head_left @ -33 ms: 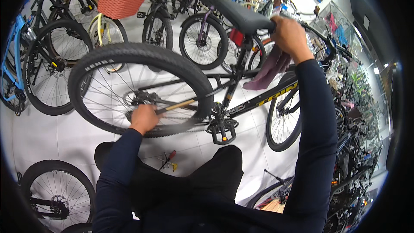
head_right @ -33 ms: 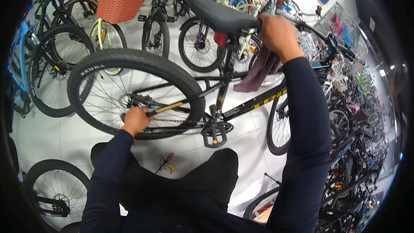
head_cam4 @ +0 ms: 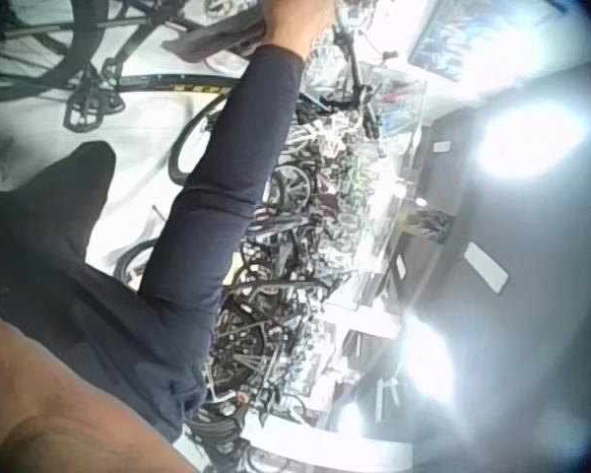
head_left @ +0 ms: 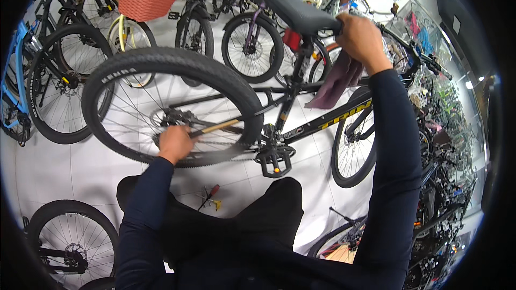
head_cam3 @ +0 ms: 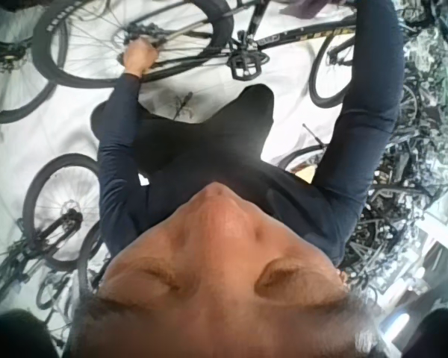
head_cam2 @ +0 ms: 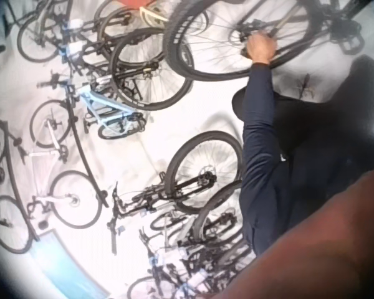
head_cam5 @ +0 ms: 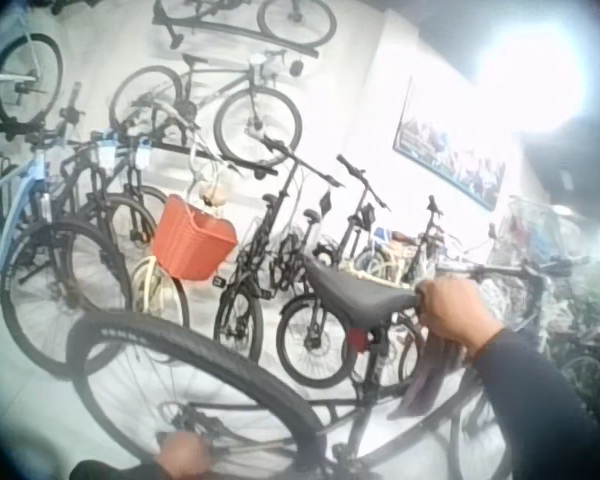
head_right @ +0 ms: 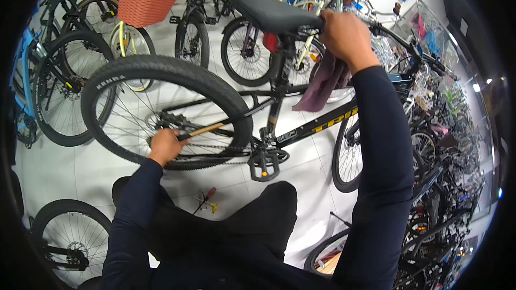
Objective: The person wipes the rear wheel, chain, frame, handlebars, and front wheel of a bicycle using a purple cloth. They rotate the wheels and move around the bike to reach different parts, continuing to wipe the front fork and tire.
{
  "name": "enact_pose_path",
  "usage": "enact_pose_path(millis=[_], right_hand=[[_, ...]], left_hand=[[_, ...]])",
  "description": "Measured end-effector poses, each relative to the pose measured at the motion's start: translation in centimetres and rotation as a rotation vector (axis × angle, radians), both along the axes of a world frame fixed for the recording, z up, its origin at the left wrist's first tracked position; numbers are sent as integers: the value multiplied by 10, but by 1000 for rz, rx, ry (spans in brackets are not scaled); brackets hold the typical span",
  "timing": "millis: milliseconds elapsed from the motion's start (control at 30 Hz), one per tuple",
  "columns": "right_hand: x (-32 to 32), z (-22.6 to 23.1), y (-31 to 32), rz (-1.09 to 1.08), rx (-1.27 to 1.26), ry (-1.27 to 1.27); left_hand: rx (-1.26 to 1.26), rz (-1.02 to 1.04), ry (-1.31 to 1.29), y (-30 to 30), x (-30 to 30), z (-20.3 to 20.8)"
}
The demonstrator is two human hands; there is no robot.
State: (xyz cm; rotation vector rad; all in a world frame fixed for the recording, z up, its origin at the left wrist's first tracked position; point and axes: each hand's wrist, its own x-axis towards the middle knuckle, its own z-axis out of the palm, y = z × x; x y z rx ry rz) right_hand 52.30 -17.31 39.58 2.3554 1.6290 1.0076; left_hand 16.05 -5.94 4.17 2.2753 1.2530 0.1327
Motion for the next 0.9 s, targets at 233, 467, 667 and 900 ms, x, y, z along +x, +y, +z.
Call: enact_pose_path(millis=[233, 467, 667, 900], right_hand=[[-52, -22, 27, 111, -31, -129], [-105, -34, 51, 168, 116, -187], [-129, -41, 44, 310, 204, -140], [-145, -145, -47, 649, 619, 599]], left_hand=[[151, 208, -86, 79, -30, -47], [246, 183, -151, 128, -79, -69], [376, 247, -184, 132, -84, -70], [679, 310, -423, 34, -49, -27]])
